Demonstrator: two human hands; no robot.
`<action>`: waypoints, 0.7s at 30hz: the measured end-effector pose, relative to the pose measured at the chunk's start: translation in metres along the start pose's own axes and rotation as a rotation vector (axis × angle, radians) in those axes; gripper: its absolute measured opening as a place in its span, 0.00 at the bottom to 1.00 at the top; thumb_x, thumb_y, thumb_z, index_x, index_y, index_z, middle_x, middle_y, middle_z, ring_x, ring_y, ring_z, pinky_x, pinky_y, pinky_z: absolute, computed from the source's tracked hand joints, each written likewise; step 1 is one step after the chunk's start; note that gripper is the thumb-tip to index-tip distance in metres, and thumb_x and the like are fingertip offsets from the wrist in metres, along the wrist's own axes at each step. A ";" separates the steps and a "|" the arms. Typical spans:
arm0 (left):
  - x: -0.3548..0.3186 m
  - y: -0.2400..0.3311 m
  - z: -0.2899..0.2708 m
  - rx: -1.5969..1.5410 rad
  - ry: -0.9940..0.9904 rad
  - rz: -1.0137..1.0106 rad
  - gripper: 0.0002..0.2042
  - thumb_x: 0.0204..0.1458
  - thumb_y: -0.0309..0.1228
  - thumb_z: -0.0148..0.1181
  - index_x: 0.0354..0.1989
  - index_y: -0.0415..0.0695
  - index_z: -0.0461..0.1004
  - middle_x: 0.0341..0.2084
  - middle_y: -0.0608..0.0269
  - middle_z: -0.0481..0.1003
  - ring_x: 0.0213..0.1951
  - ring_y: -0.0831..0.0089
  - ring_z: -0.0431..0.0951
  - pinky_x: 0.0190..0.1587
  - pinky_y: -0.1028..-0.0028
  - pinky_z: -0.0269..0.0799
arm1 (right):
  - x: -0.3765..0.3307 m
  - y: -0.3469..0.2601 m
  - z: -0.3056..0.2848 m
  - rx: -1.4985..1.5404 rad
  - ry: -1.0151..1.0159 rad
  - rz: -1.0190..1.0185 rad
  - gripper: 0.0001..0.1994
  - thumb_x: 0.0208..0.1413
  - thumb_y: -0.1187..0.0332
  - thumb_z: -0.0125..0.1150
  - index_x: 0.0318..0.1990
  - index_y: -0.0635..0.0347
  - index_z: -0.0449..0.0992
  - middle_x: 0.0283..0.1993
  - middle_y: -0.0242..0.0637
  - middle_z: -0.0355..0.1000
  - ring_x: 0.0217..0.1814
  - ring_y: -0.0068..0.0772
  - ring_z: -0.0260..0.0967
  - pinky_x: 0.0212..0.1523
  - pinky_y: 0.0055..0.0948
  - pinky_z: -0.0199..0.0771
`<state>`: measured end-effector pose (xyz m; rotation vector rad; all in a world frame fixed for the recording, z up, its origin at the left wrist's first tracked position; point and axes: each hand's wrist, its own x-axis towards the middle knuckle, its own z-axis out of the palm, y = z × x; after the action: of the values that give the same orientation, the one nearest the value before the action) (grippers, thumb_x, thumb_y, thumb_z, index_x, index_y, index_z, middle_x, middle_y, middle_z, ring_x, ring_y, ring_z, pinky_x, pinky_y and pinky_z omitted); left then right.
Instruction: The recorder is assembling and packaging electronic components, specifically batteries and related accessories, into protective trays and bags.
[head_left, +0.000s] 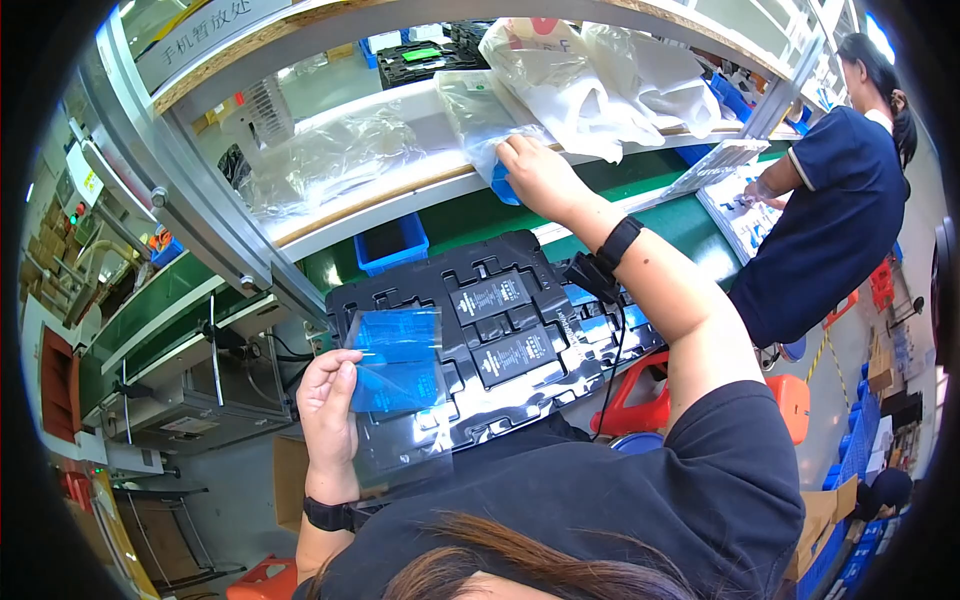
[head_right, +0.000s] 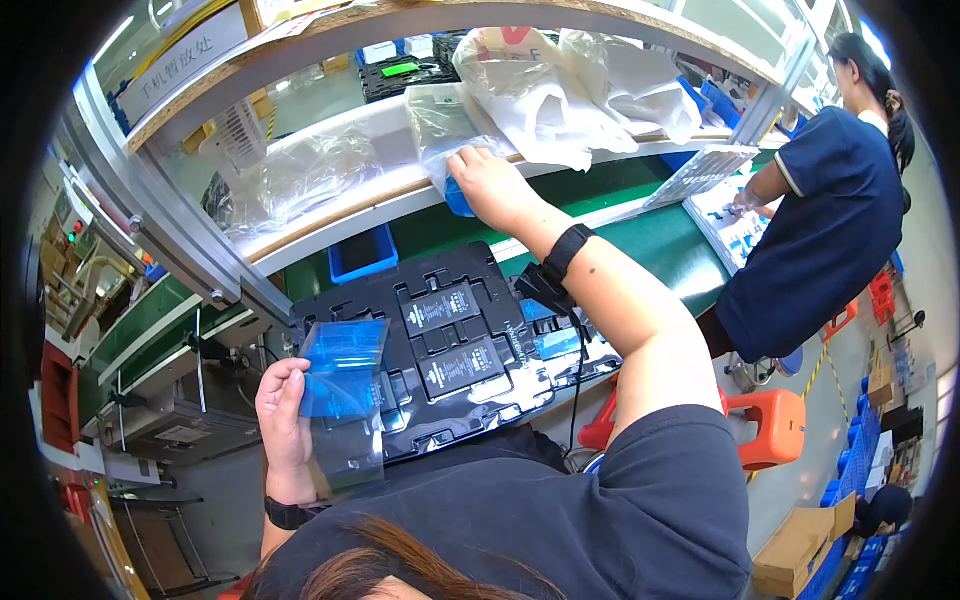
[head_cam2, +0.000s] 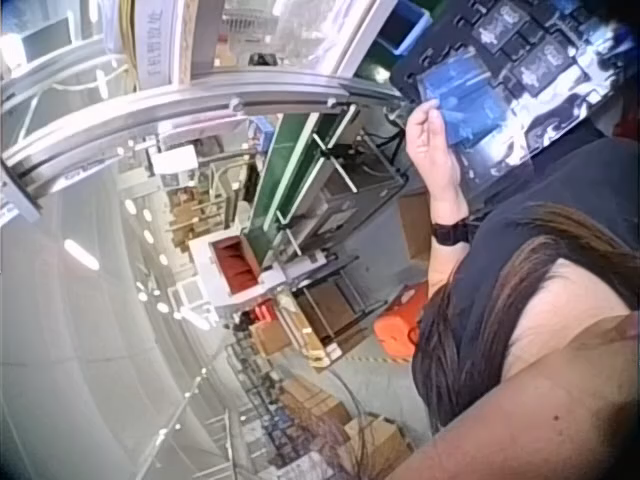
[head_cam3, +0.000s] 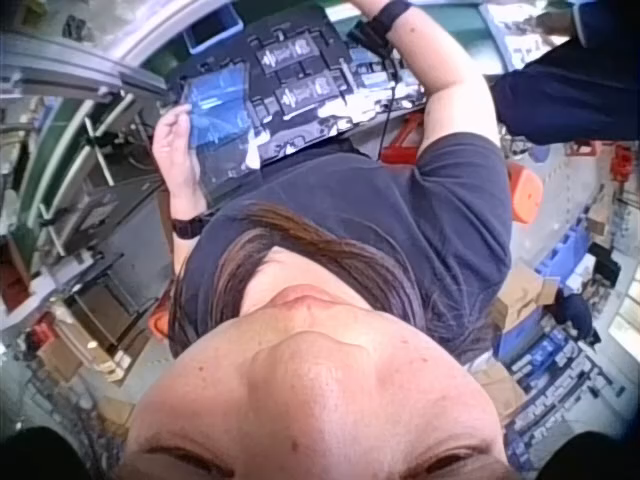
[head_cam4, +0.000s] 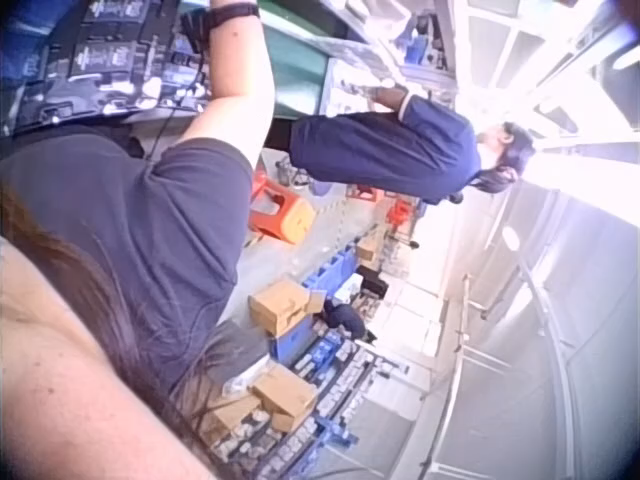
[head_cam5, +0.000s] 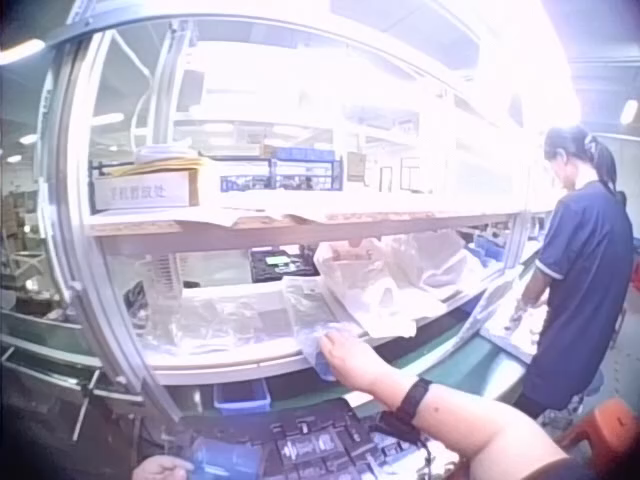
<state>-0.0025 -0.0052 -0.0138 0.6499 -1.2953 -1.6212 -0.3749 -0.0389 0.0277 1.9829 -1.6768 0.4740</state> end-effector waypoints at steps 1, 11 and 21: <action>0.000 0.000 0.000 -0.001 0.004 0.001 0.08 0.55 0.28 0.52 0.41 0.39 0.70 0.31 0.69 0.72 0.33 0.86 0.70 0.38 0.84 0.64 | 0.000 0.000 -0.001 0.000 0.008 0.009 0.09 0.44 0.78 0.49 0.36 0.64 0.66 0.35 0.45 0.66 0.41 0.47 0.67 0.41 0.37 0.70; 0.001 0.000 -0.001 -0.048 -0.015 0.007 0.07 0.55 0.27 0.53 0.40 0.39 0.71 0.33 0.67 0.72 0.34 0.84 0.70 0.40 0.82 0.64 | -0.007 0.010 0.007 -0.091 0.027 0.024 0.06 0.43 0.77 0.50 0.32 0.63 0.69 0.32 0.44 0.68 0.38 0.44 0.68 0.40 0.36 0.70; 0.000 0.001 0.000 -0.043 -0.010 0.000 0.08 0.55 0.29 0.53 0.40 0.39 0.70 0.32 0.68 0.72 0.34 0.84 0.70 0.40 0.82 0.64 | -0.015 0.006 0.001 -0.075 0.025 0.052 0.05 0.42 0.76 0.51 0.28 0.60 0.73 0.28 0.41 0.70 0.34 0.43 0.70 0.38 0.37 0.71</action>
<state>-0.0016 -0.0052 -0.0127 0.6163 -1.2636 -1.6503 -0.3835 -0.0285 0.0192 1.8765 -1.7095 0.4465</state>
